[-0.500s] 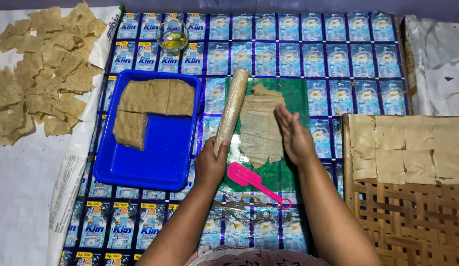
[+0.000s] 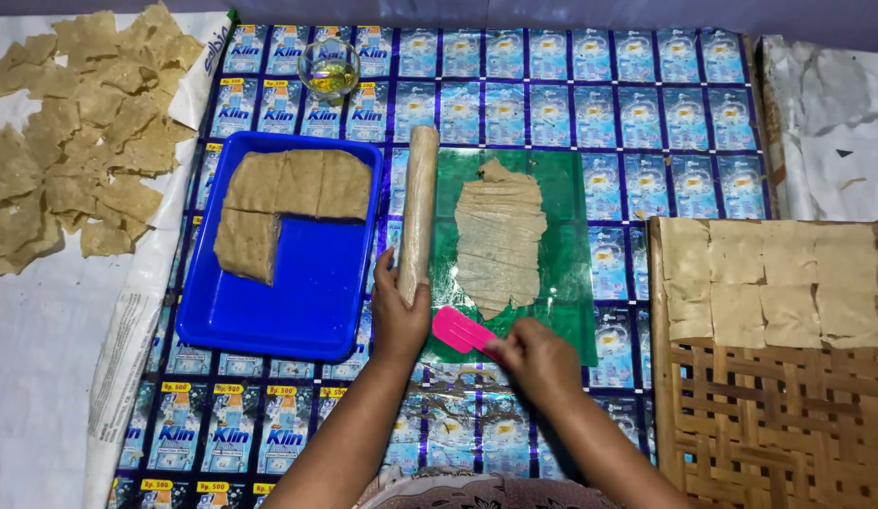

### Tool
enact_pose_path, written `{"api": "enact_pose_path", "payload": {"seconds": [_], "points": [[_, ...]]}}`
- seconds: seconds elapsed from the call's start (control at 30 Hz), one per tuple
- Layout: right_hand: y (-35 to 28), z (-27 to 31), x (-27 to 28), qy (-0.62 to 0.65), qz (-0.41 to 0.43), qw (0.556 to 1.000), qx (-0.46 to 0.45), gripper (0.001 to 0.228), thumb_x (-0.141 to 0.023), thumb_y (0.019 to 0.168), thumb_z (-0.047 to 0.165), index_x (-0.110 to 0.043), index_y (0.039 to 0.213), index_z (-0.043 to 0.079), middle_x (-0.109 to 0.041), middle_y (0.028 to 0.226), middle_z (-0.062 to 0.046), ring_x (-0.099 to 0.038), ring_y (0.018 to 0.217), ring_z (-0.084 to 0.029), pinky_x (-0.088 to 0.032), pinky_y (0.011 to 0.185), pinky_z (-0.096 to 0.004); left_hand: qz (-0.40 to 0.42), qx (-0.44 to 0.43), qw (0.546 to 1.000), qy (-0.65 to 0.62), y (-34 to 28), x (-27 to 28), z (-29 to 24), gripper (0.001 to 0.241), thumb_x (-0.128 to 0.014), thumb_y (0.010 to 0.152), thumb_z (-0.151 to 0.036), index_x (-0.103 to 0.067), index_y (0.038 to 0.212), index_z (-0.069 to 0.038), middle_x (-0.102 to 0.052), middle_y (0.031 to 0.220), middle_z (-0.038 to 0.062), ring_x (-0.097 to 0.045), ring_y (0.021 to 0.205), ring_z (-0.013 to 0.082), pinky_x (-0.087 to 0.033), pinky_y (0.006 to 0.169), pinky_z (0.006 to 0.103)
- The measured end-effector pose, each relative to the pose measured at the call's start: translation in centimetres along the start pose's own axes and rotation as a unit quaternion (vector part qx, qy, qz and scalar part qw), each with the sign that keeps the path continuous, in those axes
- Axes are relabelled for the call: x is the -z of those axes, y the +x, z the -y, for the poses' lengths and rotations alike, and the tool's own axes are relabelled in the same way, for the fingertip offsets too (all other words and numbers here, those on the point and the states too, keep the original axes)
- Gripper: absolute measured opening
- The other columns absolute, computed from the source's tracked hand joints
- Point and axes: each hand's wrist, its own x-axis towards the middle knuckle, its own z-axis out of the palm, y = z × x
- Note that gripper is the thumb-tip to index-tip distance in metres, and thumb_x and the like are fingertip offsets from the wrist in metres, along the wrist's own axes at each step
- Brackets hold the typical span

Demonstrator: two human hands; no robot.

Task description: Rolling out dough using a rolling pin and cutting it into squares with a plastic scraper.

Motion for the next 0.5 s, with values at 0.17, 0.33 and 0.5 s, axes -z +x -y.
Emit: {"api": "enact_pose_path", "payload": {"seconds": [0.17,0.33,0.5], "points": [[-3.4,4.5,0.2,-0.175,0.085,0.973,0.125,0.031,-0.073,0.091,0.036,-0.060,0.100,0.009,-0.067,0.095,-0.010,-0.066,0.091,-0.025,-0.056,0.090,-0.041,0.008,-0.117,0.989,0.089,-1.0,0.8,-1.4,0.067,-0.063,0.082,-0.004,-0.041,0.145,0.001,-0.056,0.135,0.025,-0.055,0.122,0.0417,-0.043,0.105,0.0511],[-4.3,3.3,0.0,-0.213,0.064,0.959,0.175,0.007,-0.062,0.087,0.002,-0.058,0.092,0.003,-0.063,0.081,-0.012,-0.063,0.072,-0.027,-0.059,0.068,-0.039,0.040,-0.205,0.967,0.142,-1.7,1.3,0.1,0.070,-0.066,0.086,-0.011,-0.040,0.151,-0.004,-0.040,0.155,0.025,-0.045,0.140,0.0411,-0.038,0.113,0.0497],[-4.5,4.4,3.0,-0.193,0.161,0.964,0.081,0.009,-0.055,0.102,0.016,-0.049,0.104,0.010,-0.064,0.088,-0.011,-0.066,0.065,-0.021,-0.066,0.056,-0.032,0.033,-0.200,0.965,0.167,-2.1,1.1,-0.3,0.066,-0.066,0.088,-0.013,-0.041,0.150,-0.008,-0.041,0.154,0.023,-0.047,0.139,0.0406,-0.042,0.111,0.0492]]}}
